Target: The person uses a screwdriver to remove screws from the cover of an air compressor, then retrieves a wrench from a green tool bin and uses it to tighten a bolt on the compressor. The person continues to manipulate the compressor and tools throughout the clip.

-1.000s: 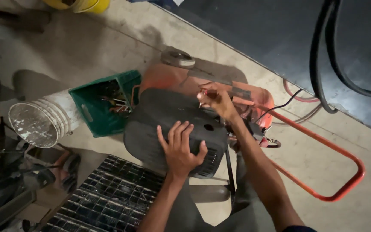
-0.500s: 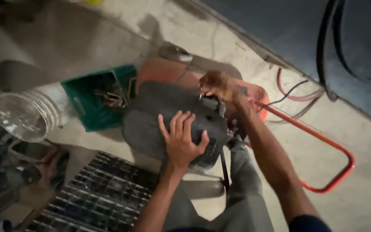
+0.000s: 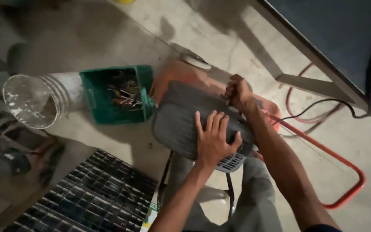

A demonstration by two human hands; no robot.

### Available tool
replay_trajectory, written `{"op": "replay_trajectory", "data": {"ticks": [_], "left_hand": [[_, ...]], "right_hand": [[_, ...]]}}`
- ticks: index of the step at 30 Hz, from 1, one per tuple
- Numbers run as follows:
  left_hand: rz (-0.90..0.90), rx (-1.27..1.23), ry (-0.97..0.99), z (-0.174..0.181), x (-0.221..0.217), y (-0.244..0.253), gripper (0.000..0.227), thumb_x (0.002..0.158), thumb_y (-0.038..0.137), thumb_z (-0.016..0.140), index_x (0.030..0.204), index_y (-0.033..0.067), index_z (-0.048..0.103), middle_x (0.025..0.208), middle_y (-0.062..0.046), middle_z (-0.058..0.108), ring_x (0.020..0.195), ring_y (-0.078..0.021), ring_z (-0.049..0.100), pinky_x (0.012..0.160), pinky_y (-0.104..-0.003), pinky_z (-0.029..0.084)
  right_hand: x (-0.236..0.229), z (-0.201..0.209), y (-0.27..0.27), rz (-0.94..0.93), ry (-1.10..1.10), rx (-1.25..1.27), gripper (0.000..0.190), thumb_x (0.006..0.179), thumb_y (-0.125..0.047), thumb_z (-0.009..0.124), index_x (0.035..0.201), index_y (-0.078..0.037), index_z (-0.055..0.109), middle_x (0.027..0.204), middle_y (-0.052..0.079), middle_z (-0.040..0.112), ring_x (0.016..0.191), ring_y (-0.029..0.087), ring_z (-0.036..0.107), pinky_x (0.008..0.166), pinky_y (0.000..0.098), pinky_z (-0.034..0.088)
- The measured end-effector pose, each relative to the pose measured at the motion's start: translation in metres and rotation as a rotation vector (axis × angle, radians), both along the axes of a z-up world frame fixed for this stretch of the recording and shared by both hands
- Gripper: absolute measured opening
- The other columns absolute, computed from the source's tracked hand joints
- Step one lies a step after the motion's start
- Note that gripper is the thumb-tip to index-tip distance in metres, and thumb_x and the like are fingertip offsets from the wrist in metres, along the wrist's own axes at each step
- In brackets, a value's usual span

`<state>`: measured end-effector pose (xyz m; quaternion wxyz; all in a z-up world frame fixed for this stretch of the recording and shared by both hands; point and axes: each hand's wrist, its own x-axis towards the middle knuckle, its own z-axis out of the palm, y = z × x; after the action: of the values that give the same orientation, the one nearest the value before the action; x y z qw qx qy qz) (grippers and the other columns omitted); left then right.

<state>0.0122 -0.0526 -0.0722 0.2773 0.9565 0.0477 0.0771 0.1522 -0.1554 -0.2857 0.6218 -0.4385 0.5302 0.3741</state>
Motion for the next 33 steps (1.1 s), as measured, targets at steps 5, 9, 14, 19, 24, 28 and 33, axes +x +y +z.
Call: {"op": "replay_trajectory", "data": {"ticks": [5,9,14,19,24,28,33], "left_hand": [[-0.008,0.030,0.003,-0.003,-0.001,-0.003,0.053,0.083,0.046,0.059,0.115,0.0055,0.069,0.117,-0.014,0.068,0.119,-0.0329,0.066,0.117,-0.072,0.026],[-0.014,0.077,0.005,-0.003,0.000,0.000,0.051,0.084,0.045,0.057,0.113,0.0046,0.069,0.116,-0.014,0.068,0.118,-0.0328,0.066,0.118,-0.071,0.025],[-0.021,0.098,0.013,-0.001,0.000,-0.001,0.051,0.085,0.046,0.056,0.113,0.0051,0.069,0.115,-0.013,0.068,0.117,-0.0322,0.066,0.117,-0.072,0.026],[-0.025,0.115,0.011,-0.001,-0.001,0.000,0.052,0.085,0.047,0.055,0.113,0.0061,0.069,0.115,-0.012,0.067,0.118,-0.0306,0.066,0.117,-0.072,0.027],[-0.011,0.074,-0.009,-0.002,0.000,0.000,0.051,0.086,0.047,0.052,0.111,0.0053,0.069,0.113,-0.013,0.068,0.116,-0.0317,0.067,0.117,-0.072,0.025],[0.002,0.063,-0.005,-0.002,0.001,-0.001,0.051,0.089,0.047,0.050,0.110,0.0053,0.070,0.112,-0.013,0.069,0.115,-0.0320,0.067,0.117,-0.072,0.024],[-0.022,0.096,0.023,0.000,0.003,0.002,0.050,0.087,0.045,0.050,0.112,0.0061,0.069,0.114,-0.013,0.069,0.117,-0.0309,0.068,0.116,-0.074,0.027]], "right_hand": [[-0.020,-0.041,-0.004,0.626,-0.293,-0.200,0.056,0.098,-0.060,0.056,0.071,-0.011,0.064,0.057,0.010,0.061,0.049,0.023,0.064,0.042,0.0393,0.050],[-0.023,0.012,0.013,0.074,-0.284,-0.003,0.044,0.095,-0.036,0.073,0.072,-0.004,0.053,0.056,0.005,0.045,0.046,0.020,0.048,0.041,0.0338,0.043],[-0.022,-0.002,0.002,0.367,-0.327,-0.051,0.040,0.098,-0.037,0.064,0.079,-0.002,0.059,0.062,0.010,0.049,0.055,0.021,0.055,0.045,0.0370,0.050],[-0.028,-0.019,0.001,0.313,-0.321,-0.025,0.033,0.089,-0.031,0.065,0.073,-0.002,0.063,0.060,0.013,0.049,0.054,0.024,0.053,0.048,0.0437,0.049],[-0.030,-0.010,-0.007,0.076,-0.304,0.363,0.022,0.081,-0.029,0.052,0.073,-0.014,0.039,0.065,-0.002,0.027,0.057,0.013,0.024,0.051,0.0297,0.022],[-0.022,0.018,-0.003,0.053,-0.308,0.396,0.043,0.096,-0.031,0.060,0.063,-0.016,0.036,0.059,-0.005,0.020,0.050,0.011,0.019,0.047,0.0288,0.020],[-0.029,-0.009,-0.012,-0.035,-0.299,0.662,0.043,0.089,-0.038,0.061,0.058,-0.023,0.036,0.058,-0.009,0.023,0.051,0.005,0.019,0.047,0.0224,0.016]]}}
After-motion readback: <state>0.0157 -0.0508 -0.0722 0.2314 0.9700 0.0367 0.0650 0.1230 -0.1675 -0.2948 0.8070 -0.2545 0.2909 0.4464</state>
